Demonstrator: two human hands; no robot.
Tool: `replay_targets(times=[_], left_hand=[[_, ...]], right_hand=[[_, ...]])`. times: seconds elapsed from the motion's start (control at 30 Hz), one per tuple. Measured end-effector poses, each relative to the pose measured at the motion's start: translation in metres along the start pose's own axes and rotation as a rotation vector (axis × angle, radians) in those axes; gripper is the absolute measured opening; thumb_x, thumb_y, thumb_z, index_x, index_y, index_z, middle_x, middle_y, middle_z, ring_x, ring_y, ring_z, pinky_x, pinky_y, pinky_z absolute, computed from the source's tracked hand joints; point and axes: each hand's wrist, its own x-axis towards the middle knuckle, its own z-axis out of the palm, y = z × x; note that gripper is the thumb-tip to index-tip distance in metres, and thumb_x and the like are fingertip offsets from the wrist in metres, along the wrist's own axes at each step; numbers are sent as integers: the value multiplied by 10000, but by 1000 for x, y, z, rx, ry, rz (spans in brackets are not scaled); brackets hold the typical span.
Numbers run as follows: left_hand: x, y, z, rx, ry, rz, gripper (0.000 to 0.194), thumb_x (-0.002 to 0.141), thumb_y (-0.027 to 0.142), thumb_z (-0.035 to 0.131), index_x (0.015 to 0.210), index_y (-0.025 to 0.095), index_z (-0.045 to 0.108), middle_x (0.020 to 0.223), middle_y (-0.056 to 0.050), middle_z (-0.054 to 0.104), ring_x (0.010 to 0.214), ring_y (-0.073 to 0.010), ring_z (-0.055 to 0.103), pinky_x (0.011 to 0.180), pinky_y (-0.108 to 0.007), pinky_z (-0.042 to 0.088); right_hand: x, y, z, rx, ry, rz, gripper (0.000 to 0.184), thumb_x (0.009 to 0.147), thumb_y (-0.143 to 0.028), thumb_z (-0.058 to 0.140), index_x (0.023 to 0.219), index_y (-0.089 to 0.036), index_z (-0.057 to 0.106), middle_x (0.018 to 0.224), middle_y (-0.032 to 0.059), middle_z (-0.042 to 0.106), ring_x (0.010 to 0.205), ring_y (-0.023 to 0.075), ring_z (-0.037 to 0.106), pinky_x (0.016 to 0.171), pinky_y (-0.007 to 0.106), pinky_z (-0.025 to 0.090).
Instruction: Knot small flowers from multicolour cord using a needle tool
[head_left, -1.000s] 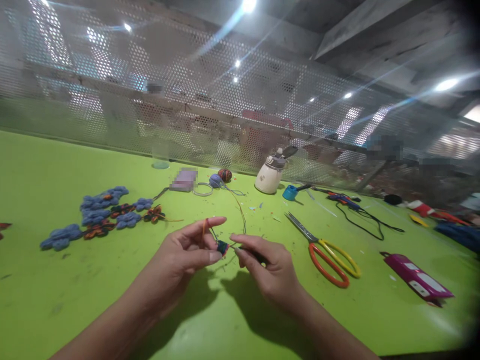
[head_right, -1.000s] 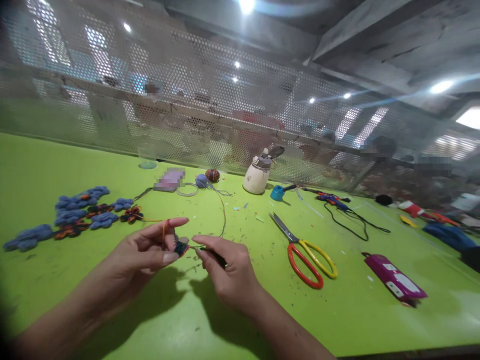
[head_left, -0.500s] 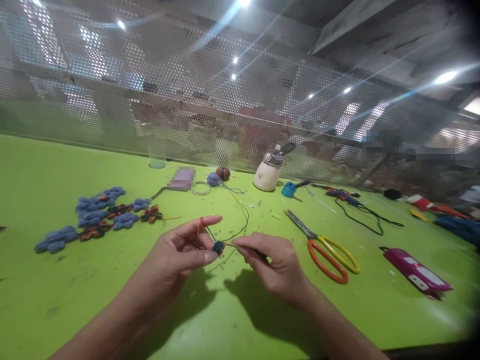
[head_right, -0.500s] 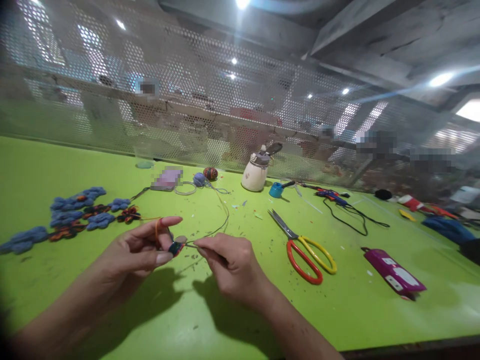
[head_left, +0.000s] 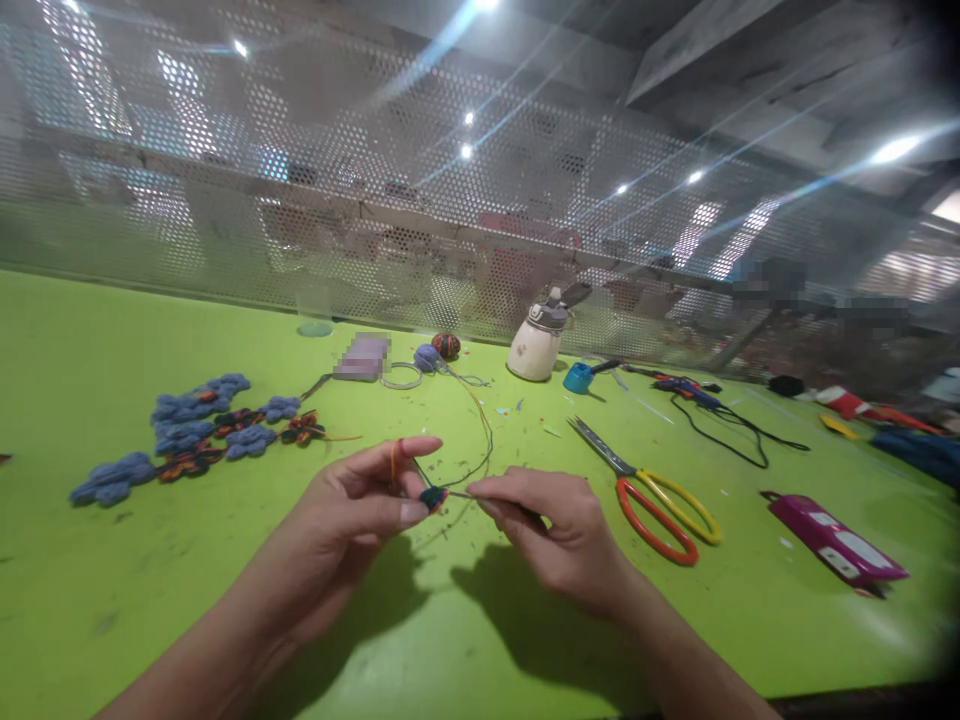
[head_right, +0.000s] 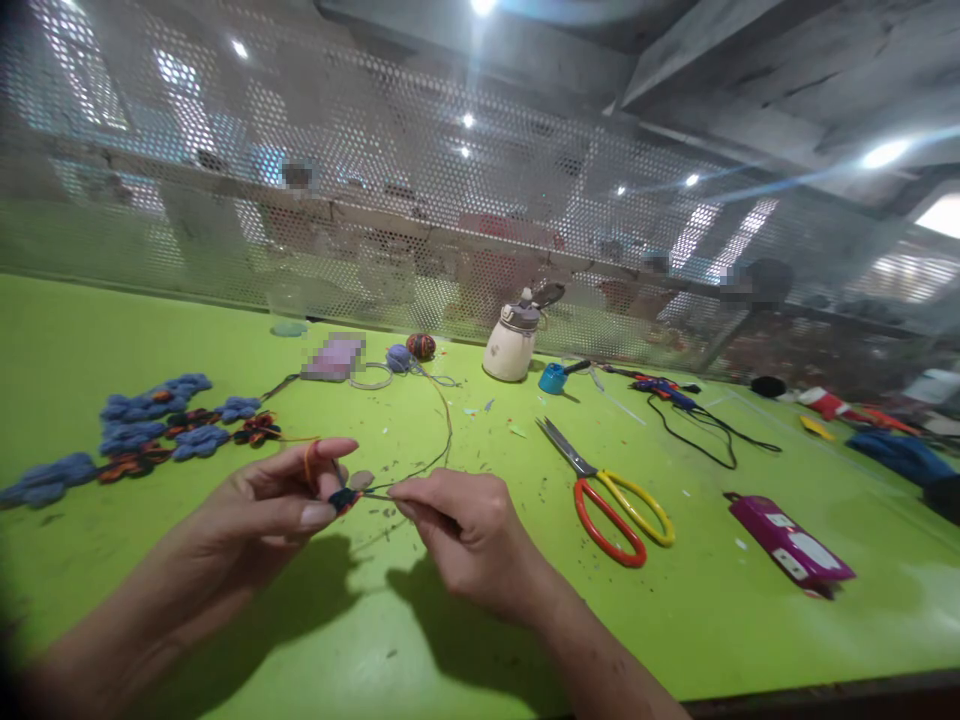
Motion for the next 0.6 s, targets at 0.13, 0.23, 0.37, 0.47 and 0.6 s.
replay_targets(times=[0.13, 0.23, 0.37, 0.47, 0.6], left_hand=[[-1, 2, 1, -10, -2, -14, 387, 555, 85, 764, 919, 216, 760, 672, 21, 629, 643, -92, 520, 653, -203, 400], [0, 1, 1, -14, -6, -13, 375, 553, 86, 765, 905, 214, 762, 677, 24, 629, 652, -91, 523, 661, -201, 398], [1, -1, 1, -23, 11, -16, 334, 558, 78, 761, 867, 204, 759, 689, 27, 631, 671, -92, 531, 676, -196, 396], [1, -2, 0, -17, -19, -19, 207, 582, 78, 761, 757, 186, 734, 688, 31, 621, 656, -85, 525, 652, -188, 394], [1, -4, 1, -57, -88, -12, 132, 628, 77, 738, 613, 160, 637, 622, 45, 562, 581, -63, 463, 563, -165, 367]], right_hand=[[1, -2, 1, 24, 11, 28, 190, 864, -121, 562, 972, -160, 713, 686, 37, 680, 550, 119, 558, 526, 243, 432], [1, -3, 1, 53, 25, 46, 176, 855, -129, 579, 957, -152, 721, 690, 40, 684, 550, 118, 560, 525, 244, 434], [0, -3, 1, 121, 13, 118, 170, 847, -154, 592, 945, -157, 730, 676, 36, 668, 551, 120, 543, 524, 252, 421], [-1, -2, 4, 283, -4, 265, 150, 839, -199, 616, 917, -156, 737, 598, 9, 605, 516, 107, 496, 491, 241, 382], [-3, 2, 16, 709, 0, 497, 144, 811, -284, 668, 859, -158, 719, 526, -28, 513, 469, 77, 427, 434, 205, 295]])
